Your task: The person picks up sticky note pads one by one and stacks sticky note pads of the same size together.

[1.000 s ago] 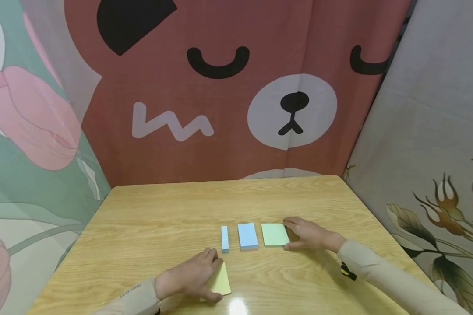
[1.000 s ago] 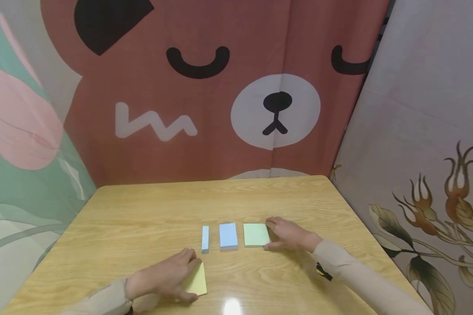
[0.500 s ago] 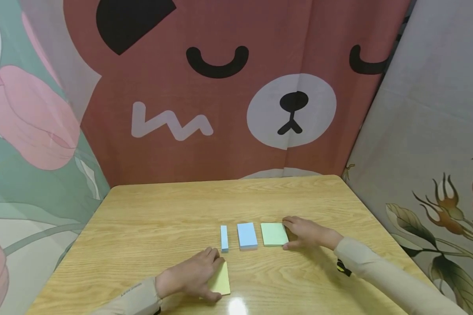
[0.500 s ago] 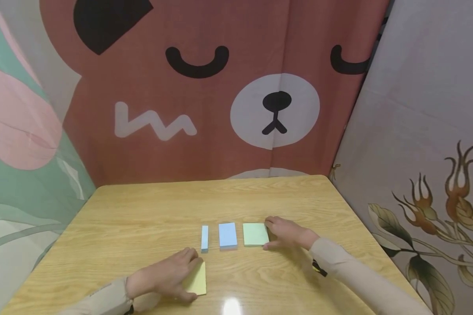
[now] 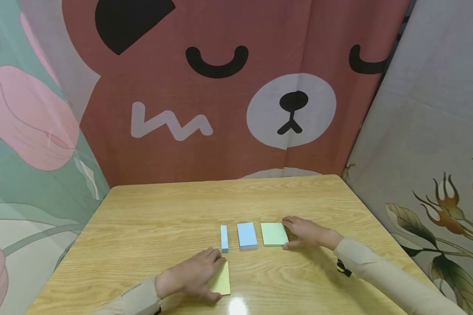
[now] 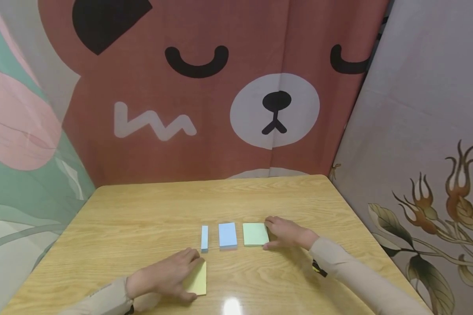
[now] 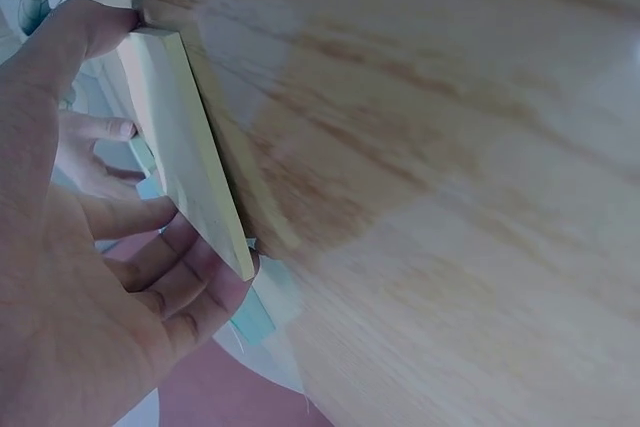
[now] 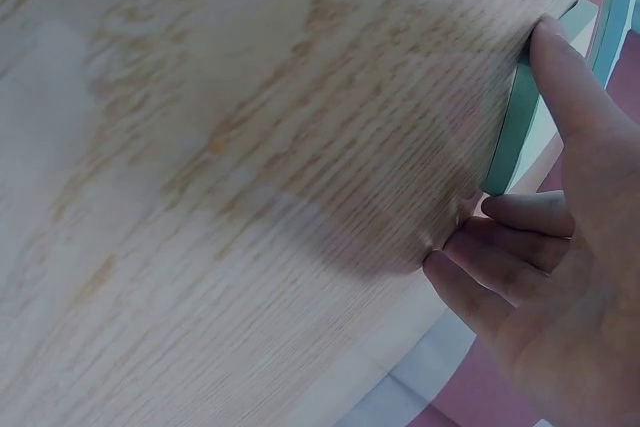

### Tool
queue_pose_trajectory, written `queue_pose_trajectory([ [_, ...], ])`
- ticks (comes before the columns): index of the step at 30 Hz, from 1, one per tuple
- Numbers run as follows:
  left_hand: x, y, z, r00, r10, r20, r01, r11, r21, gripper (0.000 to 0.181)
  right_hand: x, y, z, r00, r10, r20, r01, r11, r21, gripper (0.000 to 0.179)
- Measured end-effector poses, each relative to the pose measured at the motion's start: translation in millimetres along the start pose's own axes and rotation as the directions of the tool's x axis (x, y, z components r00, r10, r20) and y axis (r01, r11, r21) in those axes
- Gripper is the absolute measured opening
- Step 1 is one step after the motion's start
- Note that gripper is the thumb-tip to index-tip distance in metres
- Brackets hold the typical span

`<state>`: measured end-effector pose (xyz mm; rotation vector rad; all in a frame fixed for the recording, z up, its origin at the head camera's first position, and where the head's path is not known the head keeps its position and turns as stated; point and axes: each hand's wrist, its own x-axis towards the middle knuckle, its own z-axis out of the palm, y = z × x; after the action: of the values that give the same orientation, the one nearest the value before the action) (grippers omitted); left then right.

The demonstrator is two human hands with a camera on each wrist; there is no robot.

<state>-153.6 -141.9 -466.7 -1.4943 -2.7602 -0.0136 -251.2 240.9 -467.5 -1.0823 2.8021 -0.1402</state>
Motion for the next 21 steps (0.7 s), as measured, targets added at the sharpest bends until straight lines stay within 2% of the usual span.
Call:
queue_pose_trajectory([
  [6,0.9,-2.7,0.7,1.000,0.019,-0.008,-0.019,1.000,-0.011,0.081,-0.3,0.6,-0.3,1.000,-0.014,-0.020,0.013,1.000,-0.020,0.085],
  [12,2.0,-3.8,0.1,0.994,0.101,-0.047,-0.101,0.995,0.003,0.054,-0.8,-0.4,-1.2,1.000,-0.020,-0.017,0.020,1.000,-0.016,0.085],
  [15,1.5,-3.3,0.4,0.993,0.105,-0.063,-0.105,0.994,0.000,0.048,-1.0,-1.4,-1.7,1.000,-0.017,-0.009,0.017,1.000,-0.005,0.085],
  [21,0.7,-3.5,2.4,0.994,0.088,-0.063,-0.089,0.996,-0.011,0.051,-1.1,-3.2,-2.3,1.000,-0.016,-0.001,0.016,1.000,-0.003,0.084],
])
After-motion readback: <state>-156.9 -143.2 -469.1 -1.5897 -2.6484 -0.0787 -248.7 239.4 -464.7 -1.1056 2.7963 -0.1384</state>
